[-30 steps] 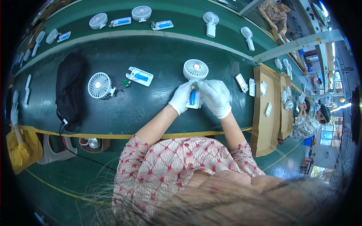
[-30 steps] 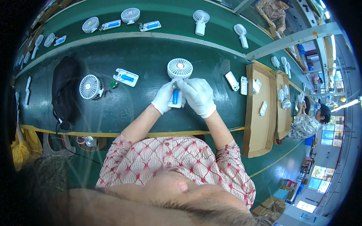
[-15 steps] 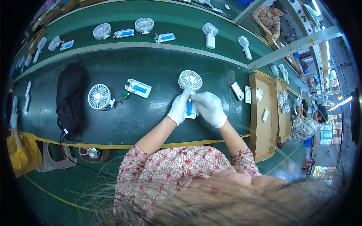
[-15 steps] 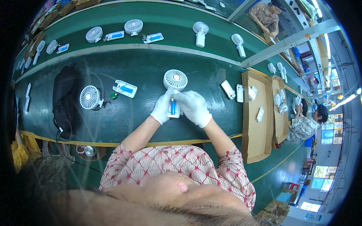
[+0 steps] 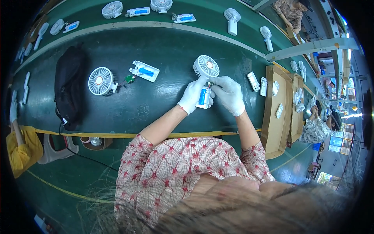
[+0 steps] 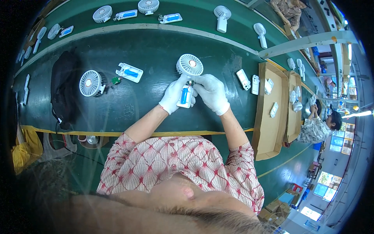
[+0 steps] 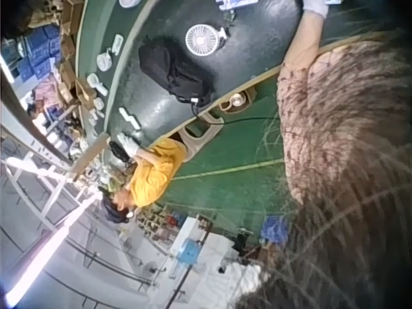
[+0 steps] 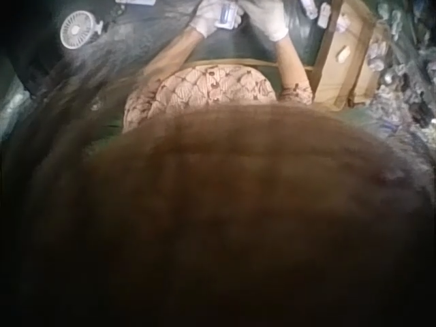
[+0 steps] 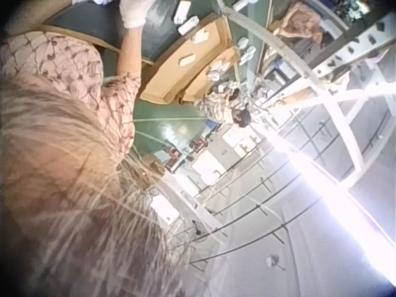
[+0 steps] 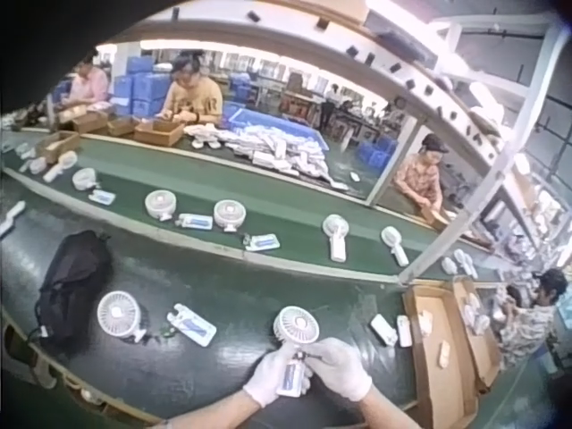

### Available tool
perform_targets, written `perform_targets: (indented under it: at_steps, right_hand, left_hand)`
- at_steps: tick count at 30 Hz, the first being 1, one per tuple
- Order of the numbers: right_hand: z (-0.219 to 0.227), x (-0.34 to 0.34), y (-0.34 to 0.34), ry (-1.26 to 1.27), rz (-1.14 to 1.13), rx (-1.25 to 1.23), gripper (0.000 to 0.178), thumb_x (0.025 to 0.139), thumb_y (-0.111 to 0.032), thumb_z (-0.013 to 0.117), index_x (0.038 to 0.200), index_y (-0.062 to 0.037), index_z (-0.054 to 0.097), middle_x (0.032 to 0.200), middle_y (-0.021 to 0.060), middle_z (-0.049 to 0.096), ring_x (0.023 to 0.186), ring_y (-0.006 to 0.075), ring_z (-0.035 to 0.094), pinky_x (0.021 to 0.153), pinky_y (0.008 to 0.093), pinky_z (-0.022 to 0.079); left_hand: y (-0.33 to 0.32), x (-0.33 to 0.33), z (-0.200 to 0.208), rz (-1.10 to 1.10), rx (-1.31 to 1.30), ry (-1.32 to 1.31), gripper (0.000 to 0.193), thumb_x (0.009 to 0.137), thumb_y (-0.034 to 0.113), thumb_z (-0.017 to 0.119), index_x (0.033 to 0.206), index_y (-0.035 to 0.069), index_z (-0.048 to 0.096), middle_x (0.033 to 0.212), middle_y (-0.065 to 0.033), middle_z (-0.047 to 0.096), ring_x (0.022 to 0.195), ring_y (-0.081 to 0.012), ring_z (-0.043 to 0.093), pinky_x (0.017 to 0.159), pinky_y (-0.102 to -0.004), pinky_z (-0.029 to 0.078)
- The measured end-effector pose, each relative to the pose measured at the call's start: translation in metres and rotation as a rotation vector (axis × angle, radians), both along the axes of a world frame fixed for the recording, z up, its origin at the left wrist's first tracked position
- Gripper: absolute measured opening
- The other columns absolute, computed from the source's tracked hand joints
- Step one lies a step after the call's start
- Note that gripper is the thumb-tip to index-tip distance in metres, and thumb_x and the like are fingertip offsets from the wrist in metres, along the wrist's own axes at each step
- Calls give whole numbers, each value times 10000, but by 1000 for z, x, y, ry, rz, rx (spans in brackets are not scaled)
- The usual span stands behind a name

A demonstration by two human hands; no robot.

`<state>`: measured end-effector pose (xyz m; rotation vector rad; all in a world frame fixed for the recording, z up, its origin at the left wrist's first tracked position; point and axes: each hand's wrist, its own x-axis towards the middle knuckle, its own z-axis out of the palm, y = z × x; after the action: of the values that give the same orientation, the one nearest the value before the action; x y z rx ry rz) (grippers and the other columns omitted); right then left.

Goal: The person assembles handheld portable fans by hand on a production line, fitting fan blades into plastic casings.

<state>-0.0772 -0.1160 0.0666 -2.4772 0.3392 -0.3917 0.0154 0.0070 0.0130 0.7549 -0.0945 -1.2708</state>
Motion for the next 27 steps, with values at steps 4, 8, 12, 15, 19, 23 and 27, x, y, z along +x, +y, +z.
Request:
perform_targets:
  at_steps: [4,8,12,15,19,23,27]
  right_hand:
    - [0,-1,2,-20,8,-17,217,748,-29,672,964,-46,694,849,124,653,772,272,635,702,352,505]
    - [-1,0,0,-97,133,-197,228,724,-26,671,950,-50,678,828,101,643,766,279,613,706,369,486]
    - [3,1,2,-133,213,-406,260,692,-40,679,949,-69,656,811,85,626,760,270,593,701,374,465]
    - [3,0,5,-130,246,-492,287,675,-55,683,957,-81,637,801,75,608,754,261,583,692,372,455]
    - [4,-1,0,-74,307,-492,270,674,-61,671,939,-81,630,795,78,596,743,273,572,682,378,454]
    - [3,-3,-24,-65,392,-399,229,687,-65,651,915,-80,650,822,86,592,752,286,567,689,379,457]
    - [12,-4,-17,40,421,-517,256,711,-87,633,964,-78,668,868,62,603,803,257,572,726,365,444]
  left_hand:
    - [1,-1,-1,-2,14,-30,482,953,496,441,1006,33,562,711,-113,624,509,-188,628,417,-289,518]
    - [0,-4,-8,25,-13,-18,488,953,491,445,973,17,558,704,-114,615,499,-190,625,411,-288,512]
    - [-2,-5,-8,22,34,-38,501,952,495,449,956,5,553,689,-104,598,489,-192,619,408,-289,508]
    - [-2,-7,-13,35,29,-91,492,959,488,436,938,10,553,671,-91,581,474,-190,606,409,-286,505]
    - [0,-9,-9,-6,4,-159,450,972,459,430,970,22,538,711,-82,584,500,-175,606,414,-281,493]
    - [-5,-13,-18,-69,-153,-161,275,954,300,527,1025,35,523,812,-71,600,603,-148,629,504,-269,515]
    - [-4,-17,-17,-117,-130,-209,288,816,29,624,1082,50,516,840,-42,605,674,-126,629,617,-265,528]
